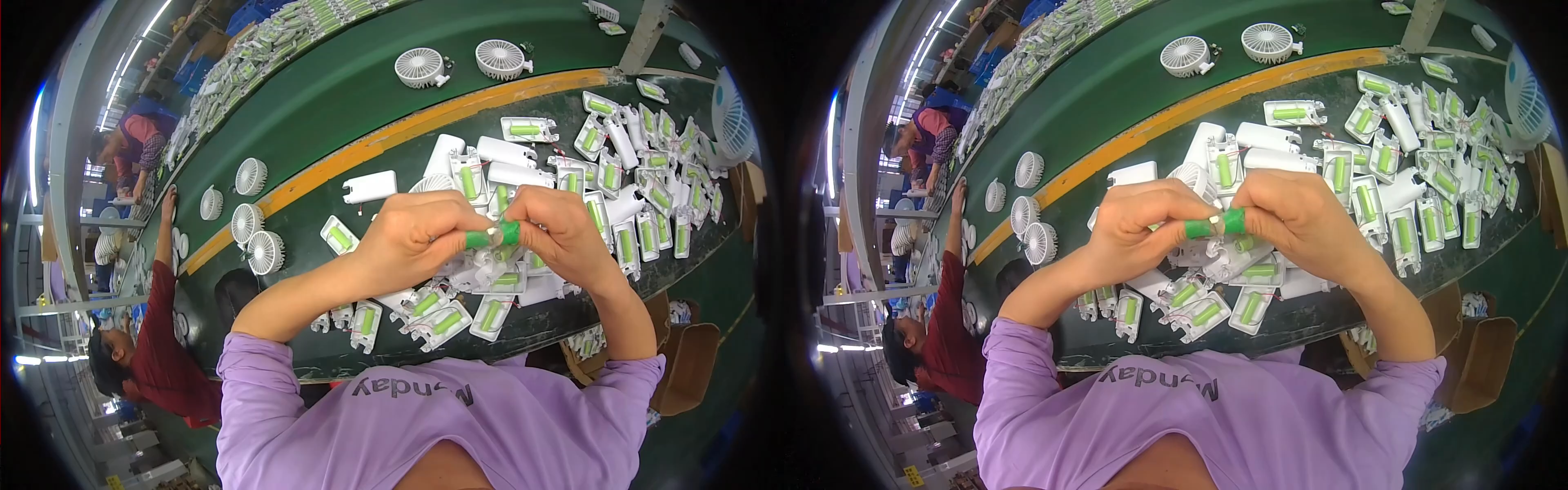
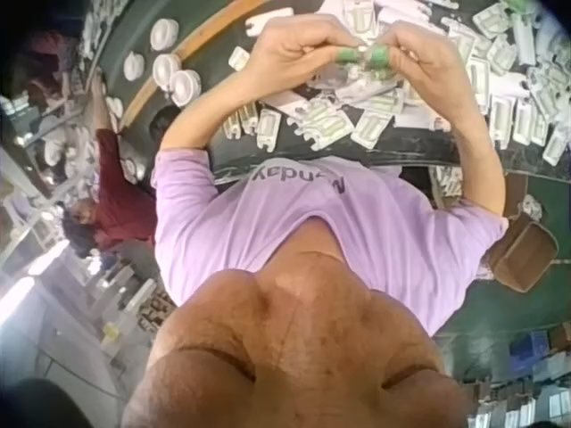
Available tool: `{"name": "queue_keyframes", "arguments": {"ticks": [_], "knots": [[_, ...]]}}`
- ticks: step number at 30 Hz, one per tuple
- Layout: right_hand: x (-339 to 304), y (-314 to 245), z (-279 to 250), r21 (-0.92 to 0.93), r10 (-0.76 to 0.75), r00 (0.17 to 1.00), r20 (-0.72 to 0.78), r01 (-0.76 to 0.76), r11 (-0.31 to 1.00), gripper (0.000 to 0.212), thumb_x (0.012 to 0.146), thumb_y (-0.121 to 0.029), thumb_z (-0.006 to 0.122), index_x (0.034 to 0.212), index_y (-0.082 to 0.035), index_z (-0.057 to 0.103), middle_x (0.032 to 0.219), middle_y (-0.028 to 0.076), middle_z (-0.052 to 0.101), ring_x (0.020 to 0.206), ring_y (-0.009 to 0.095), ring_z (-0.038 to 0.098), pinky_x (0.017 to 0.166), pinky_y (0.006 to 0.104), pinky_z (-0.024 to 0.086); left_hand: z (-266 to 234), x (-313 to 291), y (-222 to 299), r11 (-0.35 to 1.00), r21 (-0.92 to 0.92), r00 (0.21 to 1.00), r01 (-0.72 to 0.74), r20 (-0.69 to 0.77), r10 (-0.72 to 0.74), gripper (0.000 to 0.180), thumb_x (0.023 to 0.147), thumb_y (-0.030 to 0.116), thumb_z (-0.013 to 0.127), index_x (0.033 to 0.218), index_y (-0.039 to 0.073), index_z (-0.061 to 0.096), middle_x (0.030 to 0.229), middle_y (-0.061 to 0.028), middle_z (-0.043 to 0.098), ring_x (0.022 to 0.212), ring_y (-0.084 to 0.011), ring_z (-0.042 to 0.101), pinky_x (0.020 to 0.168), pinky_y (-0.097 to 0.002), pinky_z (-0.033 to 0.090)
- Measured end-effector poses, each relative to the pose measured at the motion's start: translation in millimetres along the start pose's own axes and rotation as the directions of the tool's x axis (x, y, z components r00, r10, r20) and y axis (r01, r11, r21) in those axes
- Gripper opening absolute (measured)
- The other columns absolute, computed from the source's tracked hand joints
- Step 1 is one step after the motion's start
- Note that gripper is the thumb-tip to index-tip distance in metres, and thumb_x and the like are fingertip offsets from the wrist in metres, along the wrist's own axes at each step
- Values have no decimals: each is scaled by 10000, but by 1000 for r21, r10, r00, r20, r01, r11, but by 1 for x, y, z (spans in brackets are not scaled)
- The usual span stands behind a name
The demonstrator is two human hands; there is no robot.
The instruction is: The person assembles portable electric fans by connecting circuit boards and battery casings to the fan head units by hand, then places the assembled fan components onto the conveyor belt.
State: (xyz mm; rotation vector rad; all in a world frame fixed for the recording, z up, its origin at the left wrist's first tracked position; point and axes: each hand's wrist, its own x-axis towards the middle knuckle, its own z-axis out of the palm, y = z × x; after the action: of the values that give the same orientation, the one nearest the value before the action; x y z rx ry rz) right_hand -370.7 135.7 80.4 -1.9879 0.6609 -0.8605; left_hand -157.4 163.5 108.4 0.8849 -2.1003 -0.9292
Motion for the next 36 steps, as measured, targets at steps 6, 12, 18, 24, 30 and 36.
{"name": "queue_keyframes", "arguments": {"ticks": [6,12,18,24,30,36], "knots": [[3,4,-12,-55,0,1000,-12,-1,998,134,787,-115,608,757,-8,533,642,103,508,584,261,509,525,337,391,1,14,-5,998,64,999,-11,46,8,143,745,-51,595,871,-1,643,786,-94,639,689,-170,616,589,-255,468],[14,19,-30,8,100,993,58,-101,995,150,807,-121,602,752,-5,525,616,61,508,564,164,511,509,294,381,4,35,-20,999,-33,1000,-5,10,5,123,730,-28,591,841,3,632,701,-91,597,612,-212,582,547,-290,445],[49,56,-76,391,340,936,87,-346,853,188,856,-199,593,757,-41,566,652,-20,544,560,43,496,526,185,406,-15,101,-75,870,-409,959,277,177,-222,196,860,127,581,992,-15,609,858,-28,632,796,-78,570,746,-233,466],[97,82,-160,481,317,915,-248,-168,860,224,869,-244,591,742,-66,545,620,-28,486,571,51,449,574,190,398,-7,181,-166,991,106,997,81,-10,-80,240,817,120,562,1032,22,602,1020,-80,624,897,-182,595,797,-310,465],[117,133,-211,239,312,804,-507,-217,947,207,875,-215,568,944,-24,606,810,19,597,751,75,548,721,215,438,35,252,-222,646,698,930,-309,81,357,398,765,199,621,1141,91,547,1216,-102,517,1163,-283,449,945,-448,355],[54,166,-214,-239,287,823,-489,-443,864,352,862,-120,551,1156,70,511,1006,89,622,931,127,562,831,250,426,34,271,-220,587,785,981,-196,159,115,339,748,258,627,997,47,533,1115,-126,544,1108,-279,486,885,-454,384]]}}
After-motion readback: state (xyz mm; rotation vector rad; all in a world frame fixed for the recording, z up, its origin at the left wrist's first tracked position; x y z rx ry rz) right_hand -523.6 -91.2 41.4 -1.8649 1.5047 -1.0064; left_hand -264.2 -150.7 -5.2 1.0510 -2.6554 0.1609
